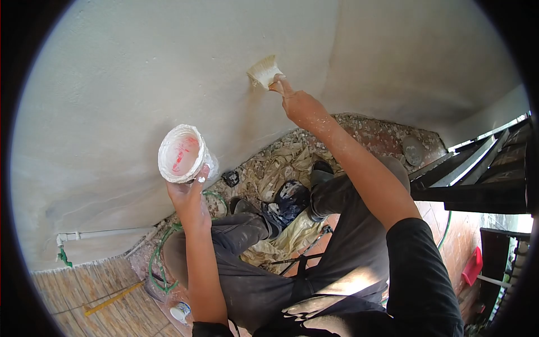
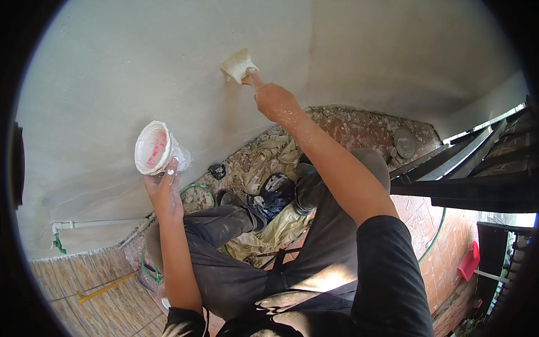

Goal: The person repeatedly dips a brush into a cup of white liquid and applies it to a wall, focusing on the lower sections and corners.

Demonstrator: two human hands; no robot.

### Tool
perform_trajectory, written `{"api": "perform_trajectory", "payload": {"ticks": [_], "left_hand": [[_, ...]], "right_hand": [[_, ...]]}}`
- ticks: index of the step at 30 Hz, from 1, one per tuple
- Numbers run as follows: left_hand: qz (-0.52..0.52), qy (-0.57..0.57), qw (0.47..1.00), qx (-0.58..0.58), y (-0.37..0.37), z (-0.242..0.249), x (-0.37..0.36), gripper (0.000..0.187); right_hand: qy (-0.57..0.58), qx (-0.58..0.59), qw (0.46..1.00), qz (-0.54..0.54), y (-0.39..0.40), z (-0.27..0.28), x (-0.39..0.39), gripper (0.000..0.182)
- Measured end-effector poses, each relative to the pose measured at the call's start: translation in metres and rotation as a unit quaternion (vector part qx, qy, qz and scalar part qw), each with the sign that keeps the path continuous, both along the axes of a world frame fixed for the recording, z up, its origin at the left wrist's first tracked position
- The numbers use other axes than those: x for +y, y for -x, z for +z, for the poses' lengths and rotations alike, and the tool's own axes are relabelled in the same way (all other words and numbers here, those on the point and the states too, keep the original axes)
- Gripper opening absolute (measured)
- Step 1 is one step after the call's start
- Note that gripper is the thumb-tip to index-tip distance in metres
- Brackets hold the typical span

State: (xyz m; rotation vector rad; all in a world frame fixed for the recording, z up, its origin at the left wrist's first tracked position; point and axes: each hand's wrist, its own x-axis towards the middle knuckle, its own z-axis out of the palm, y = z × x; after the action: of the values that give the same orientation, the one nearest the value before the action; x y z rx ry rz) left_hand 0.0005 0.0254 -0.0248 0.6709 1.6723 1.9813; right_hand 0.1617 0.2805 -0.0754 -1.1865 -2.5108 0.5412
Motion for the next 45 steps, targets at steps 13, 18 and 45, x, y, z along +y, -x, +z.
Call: {"api": "perform_trajectory", "payload": {"ticks": [13,18,45], "left_hand": [[0.006,-0.003,1.000,-0.005,0.002,0.004,-0.002,0.055],[-0.008,-0.022,0.999,-0.037,-0.001,0.010,-0.007,0.055],[-0.040,0.019,0.996,-0.083,-0.015,0.007,-0.010,0.052]], "right_hand": [[0.070,-0.044,0.992,0.093,-0.012,-0.003,0.020,0.020],[0.009,0.178,0.984,0.013,-0.025,0.058,0.004,0.026],[-0.123,0.044,0.991,0.006,0.003,-0.086,-0.016,0.054]]}}
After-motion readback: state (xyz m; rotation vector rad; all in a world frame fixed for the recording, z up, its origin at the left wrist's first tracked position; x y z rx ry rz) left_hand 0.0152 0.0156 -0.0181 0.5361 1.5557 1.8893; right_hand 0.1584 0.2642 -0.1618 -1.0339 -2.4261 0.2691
